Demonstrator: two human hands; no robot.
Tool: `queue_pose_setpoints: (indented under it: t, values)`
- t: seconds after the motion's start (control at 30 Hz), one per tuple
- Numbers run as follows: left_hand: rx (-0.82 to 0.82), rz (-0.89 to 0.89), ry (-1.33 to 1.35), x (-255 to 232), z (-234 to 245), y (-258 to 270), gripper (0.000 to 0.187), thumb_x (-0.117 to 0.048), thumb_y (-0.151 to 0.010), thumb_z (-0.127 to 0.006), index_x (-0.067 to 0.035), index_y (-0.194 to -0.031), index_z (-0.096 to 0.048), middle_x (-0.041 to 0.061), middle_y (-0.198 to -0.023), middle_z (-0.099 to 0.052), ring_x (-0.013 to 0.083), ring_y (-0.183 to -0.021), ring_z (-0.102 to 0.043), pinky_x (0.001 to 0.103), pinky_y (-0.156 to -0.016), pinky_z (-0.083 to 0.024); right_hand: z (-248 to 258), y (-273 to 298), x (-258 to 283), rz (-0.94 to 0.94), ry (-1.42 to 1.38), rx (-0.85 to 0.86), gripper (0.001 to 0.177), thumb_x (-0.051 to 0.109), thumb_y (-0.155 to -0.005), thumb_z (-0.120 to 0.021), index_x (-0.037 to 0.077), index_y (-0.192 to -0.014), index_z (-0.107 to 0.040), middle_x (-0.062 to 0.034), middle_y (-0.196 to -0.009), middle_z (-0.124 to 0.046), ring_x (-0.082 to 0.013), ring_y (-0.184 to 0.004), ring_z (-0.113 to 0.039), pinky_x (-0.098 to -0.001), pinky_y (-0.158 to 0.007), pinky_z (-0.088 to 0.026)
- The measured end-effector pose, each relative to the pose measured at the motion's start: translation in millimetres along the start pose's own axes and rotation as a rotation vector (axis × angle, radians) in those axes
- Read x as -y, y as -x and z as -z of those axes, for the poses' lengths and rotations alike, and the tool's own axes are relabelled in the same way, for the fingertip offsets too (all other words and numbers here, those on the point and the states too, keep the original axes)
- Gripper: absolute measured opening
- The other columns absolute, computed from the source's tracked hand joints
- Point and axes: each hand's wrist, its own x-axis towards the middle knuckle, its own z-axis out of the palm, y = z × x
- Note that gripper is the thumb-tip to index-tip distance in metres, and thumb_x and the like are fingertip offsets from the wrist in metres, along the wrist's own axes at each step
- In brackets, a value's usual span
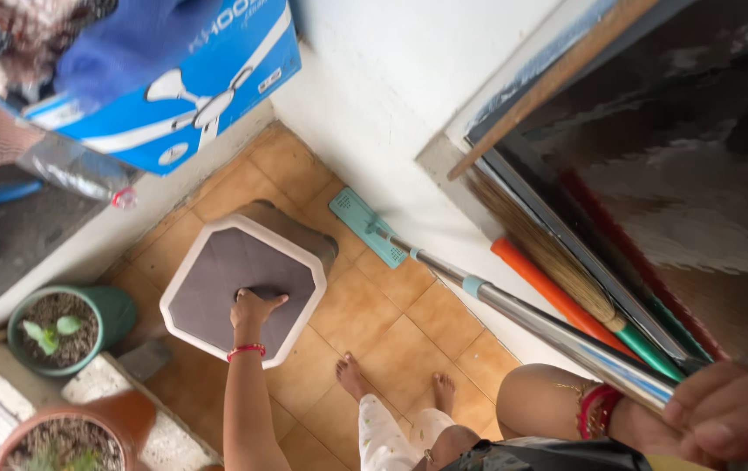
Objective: The person mops the tiled floor of a balcony and an indoor area using a flat mop, periodically dipping the mop head into a bucket to clean it and then continuing to wipe the floor surface.
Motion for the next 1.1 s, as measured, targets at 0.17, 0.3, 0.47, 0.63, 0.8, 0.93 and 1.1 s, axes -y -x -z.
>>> queue_pose_setpoints:
  t: [0.17,0.3,0.47,0.63,0.8,0.93,1.1]
  values:
    - [-0.015,0.031,-0.005,56,-63,86,0.121,-0.077,-0.058,-0.085,0.005,-0.14,-0.05,0.021,-0.137,-0.062,0.0394,-0.124,-0.063,0.046,-0.1,-0.054,12,-10,18,0.104,-0.223,-0.089,0.042,0.044,-0.098,-0.053,0.016,-0.128,-0.054,0.004,-0.081,-0.064,-0.003,-0.049,-0.052,-0.0218,-0.051,-0.051]
    - [0.07,0.19,0.09,72,-112,148,0.126,-0.073,-0.061,-0.083,0.008,-0.148,-0.041,0.019,-0.133,-0.071,0.034,-0.124,-0.069,0.044,-0.101,-0.056,36,12,34,0.162,-0.257,0.233,0.023,0.024,-0.11,-0.051,0.011,-0.128,-0.055,-0.0037,-0.091,-0.063,-0.0004,-0.053,-0.06,-0.0233,-0.056,-0.052]
    - [-0.282,-0.016,0.298,-1,-158,254,0.095,-0.048,-0.086,-0.071,0.0,-0.156,-0.03,0.02,-0.16,-0.039,0.037,-0.142,-0.051,0.043,-0.113,-0.047,53,47,29,0.222,-0.465,-0.132,0.02,0.009,-0.099,-0.06,0.007,-0.119,-0.059,-0.0119,-0.087,-0.07,-0.0073,-0.057,-0.061,-0.0222,-0.046,-0.047]
    - [-0.594,-1.136,0.661,-156,-156,453,0.094,-0.022,-0.077,-0.088,-0.003,-0.154,-0.035,0.022,-0.155,-0.043,0.0384,-0.141,-0.044,0.044,-0.117,-0.038,81,110,35,0.133,-0.732,-0.27,0.029,0.03,-0.107,-0.054,0.004,-0.115,-0.066,-0.0124,-0.083,-0.072,-0.0156,-0.055,-0.062,-0.0323,-0.051,-0.051]
    - [-0.129,-1.615,0.728,-236,-136,611,0.07,-0.014,-0.078,-0.083,-0.005,-0.143,-0.056,0.013,-0.126,-0.072,0.0256,-0.102,-0.073,0.039,-0.101,-0.054,173,164,53,-0.222,-0.664,0.024,0.029,0.018,-0.107,-0.047,-0.003,-0.125,-0.057,-0.0163,-0.1,-0.07,-0.0166,-0.088,-0.068,-0.0419,-0.087,-0.056]
    - [-0.02,-1.912,0.266,-259,-212,637,0.027,-0.022,-0.07,-0.076,-0.014,-0.095,-0.07,0.007,-0.084,-0.073,0.0288,-0.077,-0.07,0.041,-0.07,-0.053,274,194,36,-0.672,-0.461,0.427,0.032,0.007,-0.096,-0.049,-0.009,-0.114,-0.07,-0.0221,-0.109,-0.074,-0.0269,-0.103,-0.071,-0.0408,-0.096,-0.052]
    - [-0.066,-1.925,-0.028,-231,-307,642,0.029,-0.036,-0.074,-0.078,-0.016,-0.061,-0.061,0.009,-0.064,-0.064,0.0316,-0.059,-0.063,0.042,-0.056,-0.048,284,305,10,-0.965,0.142,0.325,0.03,0.009,-0.081,-0.071,0.006,-0.111,-0.069,-0.0072,-0.109,-0.072,-0.0203,-0.098,-0.071,-0.0349,-0.079,-0.061]
